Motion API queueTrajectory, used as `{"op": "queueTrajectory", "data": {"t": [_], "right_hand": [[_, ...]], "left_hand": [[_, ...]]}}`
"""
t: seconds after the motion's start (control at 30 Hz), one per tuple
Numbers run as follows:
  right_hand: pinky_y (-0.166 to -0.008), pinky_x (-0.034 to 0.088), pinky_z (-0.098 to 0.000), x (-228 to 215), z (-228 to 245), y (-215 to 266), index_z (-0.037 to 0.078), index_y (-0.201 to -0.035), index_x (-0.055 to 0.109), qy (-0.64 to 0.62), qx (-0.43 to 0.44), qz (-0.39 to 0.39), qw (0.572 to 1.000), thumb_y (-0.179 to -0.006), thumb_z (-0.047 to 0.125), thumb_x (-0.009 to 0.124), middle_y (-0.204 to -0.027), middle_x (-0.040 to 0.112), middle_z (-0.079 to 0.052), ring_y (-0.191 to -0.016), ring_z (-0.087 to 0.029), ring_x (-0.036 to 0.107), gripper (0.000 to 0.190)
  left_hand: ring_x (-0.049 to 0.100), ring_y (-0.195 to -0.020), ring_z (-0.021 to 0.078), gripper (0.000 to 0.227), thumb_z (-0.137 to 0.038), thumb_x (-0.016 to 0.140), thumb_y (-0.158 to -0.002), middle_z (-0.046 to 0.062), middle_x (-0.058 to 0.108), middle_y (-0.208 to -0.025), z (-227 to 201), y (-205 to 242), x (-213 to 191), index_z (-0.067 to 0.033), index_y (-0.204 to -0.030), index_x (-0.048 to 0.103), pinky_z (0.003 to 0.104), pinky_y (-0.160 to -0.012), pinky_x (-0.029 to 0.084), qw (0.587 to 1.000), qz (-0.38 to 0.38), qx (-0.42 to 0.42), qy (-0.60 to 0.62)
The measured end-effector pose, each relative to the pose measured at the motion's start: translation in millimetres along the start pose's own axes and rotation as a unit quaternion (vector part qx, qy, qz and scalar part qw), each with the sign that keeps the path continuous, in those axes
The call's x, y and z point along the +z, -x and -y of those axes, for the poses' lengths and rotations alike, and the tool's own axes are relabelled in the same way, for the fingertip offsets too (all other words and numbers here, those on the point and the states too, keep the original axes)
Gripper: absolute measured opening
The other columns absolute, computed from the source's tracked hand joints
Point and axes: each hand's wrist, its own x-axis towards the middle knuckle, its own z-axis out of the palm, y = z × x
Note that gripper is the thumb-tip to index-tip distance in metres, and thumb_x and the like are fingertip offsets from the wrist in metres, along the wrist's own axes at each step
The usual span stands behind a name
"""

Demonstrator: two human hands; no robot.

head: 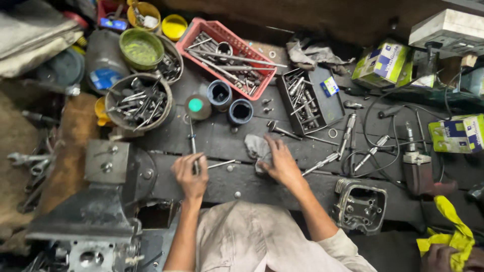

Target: The person uses a screwdriver to loosen and remove bolts from a metal engine component clamped in a vise. They then remove the part, inspect it, and place it back on the workbench.

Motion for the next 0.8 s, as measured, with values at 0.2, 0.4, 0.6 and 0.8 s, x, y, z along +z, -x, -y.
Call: {"op": "queueTrajectory", "data": {"t": [0.2, 0.4, 0.6, 0.8], "right_hand": [[-0.101, 0.055, -0.0428, 4.6, 9.3, 27.2, 0.011, -0.142, 0.053, -0.220, 0.020, -0.027, 0.975, -0.085, 0.013, 0.073, -0.130, 0.066, -0.015, -0.121, -0.031, 0.065, 0.061], [-0.120, 0.041, -0.0384, -2.9, 34.5, 69.9, 0.006, -0.151, 0.044, -0.451, -0.140, -0.034, 0.881, -0.099, 0.007, 0.068, -0.150, 0.049, -0.011, -0.141, -0.022, 0.050, 0.057], [-0.123, 0.038, -0.0389, 3.5, 36.8, 88.2, 0.009, -0.161, 0.031, -0.646, -0.059, -0.119, 0.752, -0.108, 0.024, 0.055, -0.157, 0.046, -0.010, -0.147, -0.022, 0.044, 0.061], [-0.098, 0.046, -0.0329, 10.8, 13.1, 102.7, 0.014, -0.143, 0.047, -0.746, 0.193, -0.214, 0.600, -0.100, 0.040, 0.055, -0.133, 0.060, -0.001, -0.121, -0.016, 0.057, 0.051]], "left_hand": [[0.067, -0.109, 0.0294, 0.033, -0.010, 0.074, -0.092, 0.013, 0.067, -0.117, -42.6, 0.8, 24.2, -0.0054, -0.122, 0.064, 0.038, -0.097, 0.053, 0.943, 0.210, 0.006, 0.258], [0.063, -0.117, 0.0242, 0.052, -0.012, 0.067, -0.089, 0.011, 0.063, -0.127, -72.8, 12.2, 48.0, -0.0043, -0.137, 0.050, 0.037, -0.102, 0.052, 0.867, 0.247, -0.103, 0.420], [0.054, -0.139, 0.0346, 0.044, -0.016, 0.057, -0.094, 0.016, 0.058, -0.145, -123.6, -1.2, 54.0, -0.0033, -0.137, 0.057, 0.051, -0.125, 0.039, 0.864, 0.227, 0.062, 0.445], [0.012, -0.150, 0.0542, 0.051, -0.030, 0.062, -0.084, 0.027, 0.029, -0.164, -185.6, 14.2, 59.1, -0.0001, -0.126, 0.069, 0.063, -0.120, 0.011, 0.871, 0.366, 0.308, 0.110]]}}
